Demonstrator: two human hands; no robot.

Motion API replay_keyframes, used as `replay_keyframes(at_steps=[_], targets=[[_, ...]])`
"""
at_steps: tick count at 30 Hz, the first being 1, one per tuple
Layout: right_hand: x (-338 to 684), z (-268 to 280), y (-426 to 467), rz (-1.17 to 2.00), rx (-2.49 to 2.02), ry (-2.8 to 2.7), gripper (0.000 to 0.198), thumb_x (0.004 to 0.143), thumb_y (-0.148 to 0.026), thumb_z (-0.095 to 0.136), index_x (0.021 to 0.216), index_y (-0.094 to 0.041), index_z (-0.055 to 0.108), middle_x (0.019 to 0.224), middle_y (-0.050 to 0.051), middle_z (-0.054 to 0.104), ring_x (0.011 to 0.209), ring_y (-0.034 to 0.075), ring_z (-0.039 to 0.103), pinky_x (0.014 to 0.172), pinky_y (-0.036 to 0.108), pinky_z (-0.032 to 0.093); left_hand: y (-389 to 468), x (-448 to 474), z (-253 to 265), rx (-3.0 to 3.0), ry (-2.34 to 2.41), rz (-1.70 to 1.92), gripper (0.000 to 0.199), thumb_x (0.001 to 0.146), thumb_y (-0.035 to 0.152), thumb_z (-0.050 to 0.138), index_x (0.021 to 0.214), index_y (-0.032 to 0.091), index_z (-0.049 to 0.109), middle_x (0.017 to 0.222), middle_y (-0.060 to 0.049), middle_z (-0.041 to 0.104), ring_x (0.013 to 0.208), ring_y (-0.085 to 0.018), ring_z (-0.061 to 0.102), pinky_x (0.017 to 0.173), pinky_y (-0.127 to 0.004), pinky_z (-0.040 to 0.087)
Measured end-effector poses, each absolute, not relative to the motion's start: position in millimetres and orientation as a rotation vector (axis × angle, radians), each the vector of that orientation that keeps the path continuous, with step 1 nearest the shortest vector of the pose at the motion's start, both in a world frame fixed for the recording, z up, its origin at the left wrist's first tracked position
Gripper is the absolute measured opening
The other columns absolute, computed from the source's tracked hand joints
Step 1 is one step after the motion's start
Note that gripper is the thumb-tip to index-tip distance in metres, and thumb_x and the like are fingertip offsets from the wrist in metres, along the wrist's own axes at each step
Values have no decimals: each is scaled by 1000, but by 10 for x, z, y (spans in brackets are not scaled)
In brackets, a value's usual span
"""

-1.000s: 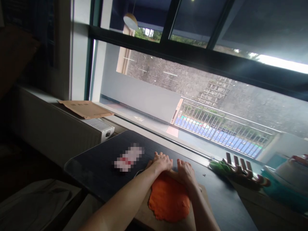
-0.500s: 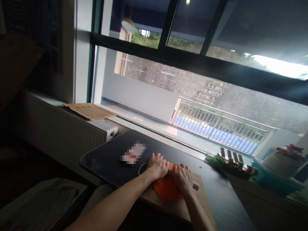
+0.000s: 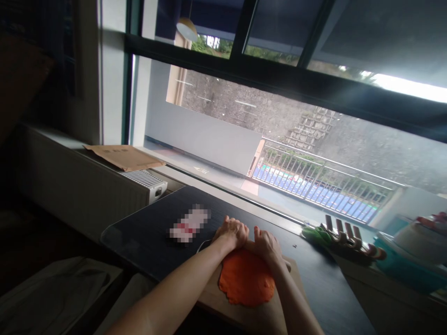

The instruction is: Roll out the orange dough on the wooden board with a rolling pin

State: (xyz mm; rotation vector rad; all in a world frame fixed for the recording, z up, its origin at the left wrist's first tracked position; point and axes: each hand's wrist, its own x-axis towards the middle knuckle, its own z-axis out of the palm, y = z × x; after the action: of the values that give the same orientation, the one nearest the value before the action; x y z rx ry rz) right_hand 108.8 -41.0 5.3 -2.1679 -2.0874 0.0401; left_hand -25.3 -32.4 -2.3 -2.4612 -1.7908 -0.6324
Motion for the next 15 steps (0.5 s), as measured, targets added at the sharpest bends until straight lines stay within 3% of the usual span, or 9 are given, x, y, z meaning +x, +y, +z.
replay_keyframes(at_steps=[8,15], targets=[[1166,5,-240,54,-2195,-1936,59,97,-41,16,92,-18,70,97,13,70,94,25,64,79,35,44,-216,-206,7,-2437,-1879,-646,49,94,26,29,81,7,71,78,-12,71,80,-20,65,90,-42,37],[1217,-47,-122,73,-2189,-1922,53,97,-41,21,87,-19,69,95,12,70,90,23,64,73,30,43,-59,-176,61,-2546,-2102,-588,49,93,32,28,92,11,72,99,-17,71,98,-28,64,98,-45,34]])
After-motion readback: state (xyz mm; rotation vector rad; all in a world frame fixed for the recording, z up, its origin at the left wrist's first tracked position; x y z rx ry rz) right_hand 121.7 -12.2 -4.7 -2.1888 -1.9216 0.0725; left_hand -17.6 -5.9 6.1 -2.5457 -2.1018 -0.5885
